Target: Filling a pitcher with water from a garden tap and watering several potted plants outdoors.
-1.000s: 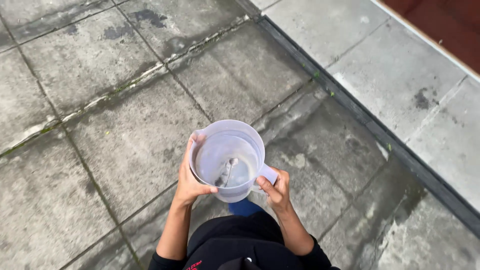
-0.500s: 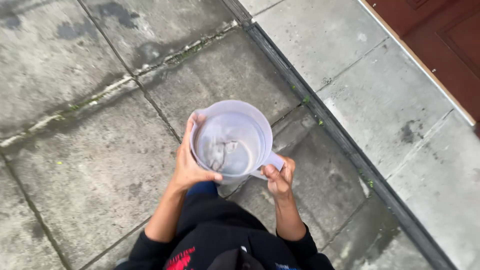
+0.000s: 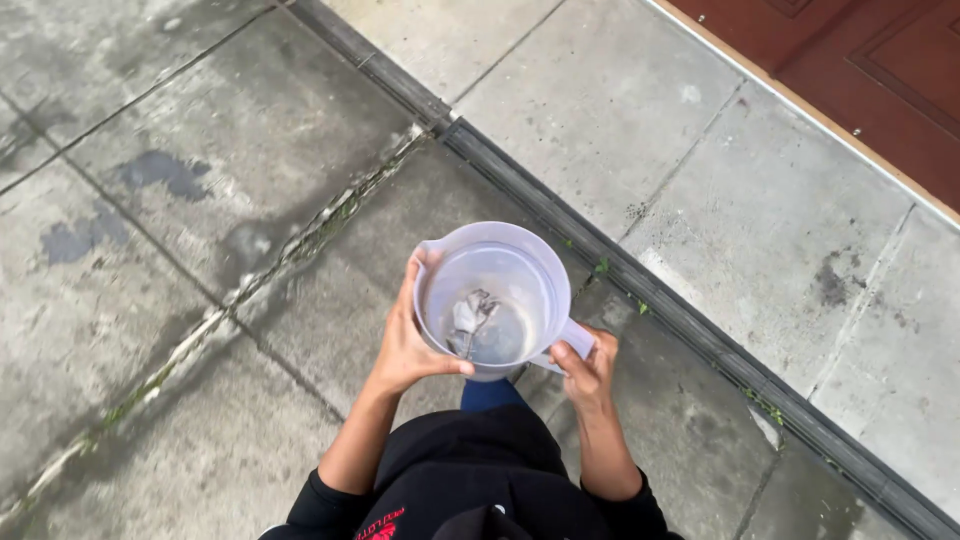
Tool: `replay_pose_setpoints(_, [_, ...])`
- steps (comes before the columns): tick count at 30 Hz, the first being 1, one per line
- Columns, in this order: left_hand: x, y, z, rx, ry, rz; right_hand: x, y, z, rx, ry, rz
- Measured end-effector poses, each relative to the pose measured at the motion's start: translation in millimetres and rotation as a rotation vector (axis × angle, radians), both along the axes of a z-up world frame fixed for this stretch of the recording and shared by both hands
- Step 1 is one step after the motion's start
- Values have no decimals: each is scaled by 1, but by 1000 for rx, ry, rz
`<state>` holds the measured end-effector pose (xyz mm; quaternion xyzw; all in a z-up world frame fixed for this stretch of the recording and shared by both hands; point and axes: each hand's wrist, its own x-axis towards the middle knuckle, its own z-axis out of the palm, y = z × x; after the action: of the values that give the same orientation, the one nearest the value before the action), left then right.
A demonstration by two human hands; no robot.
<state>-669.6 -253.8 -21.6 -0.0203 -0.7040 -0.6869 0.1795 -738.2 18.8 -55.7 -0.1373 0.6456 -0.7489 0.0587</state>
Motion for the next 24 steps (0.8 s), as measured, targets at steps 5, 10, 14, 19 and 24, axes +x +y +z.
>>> replay_pose_setpoints(5, [-160,-49,8,59,11,38,-176,-49,-3,126,182,83])
replay_pose_setpoints(10, [-277,-100,24,39,-51,147,-316,-116,29,93,172,197])
replay_pose_setpoints(14, [-387,-145,27,45,-10,207,-440,-167,18,66,156,224])
replay_pose_setpoints(19, [-526,-219,6,46,9,217,-579,-239,-7,28,71,193])
replay_pose_setpoints(24, [-677,-295,13,70,-59,138,-718,-310,-7,33,91,151])
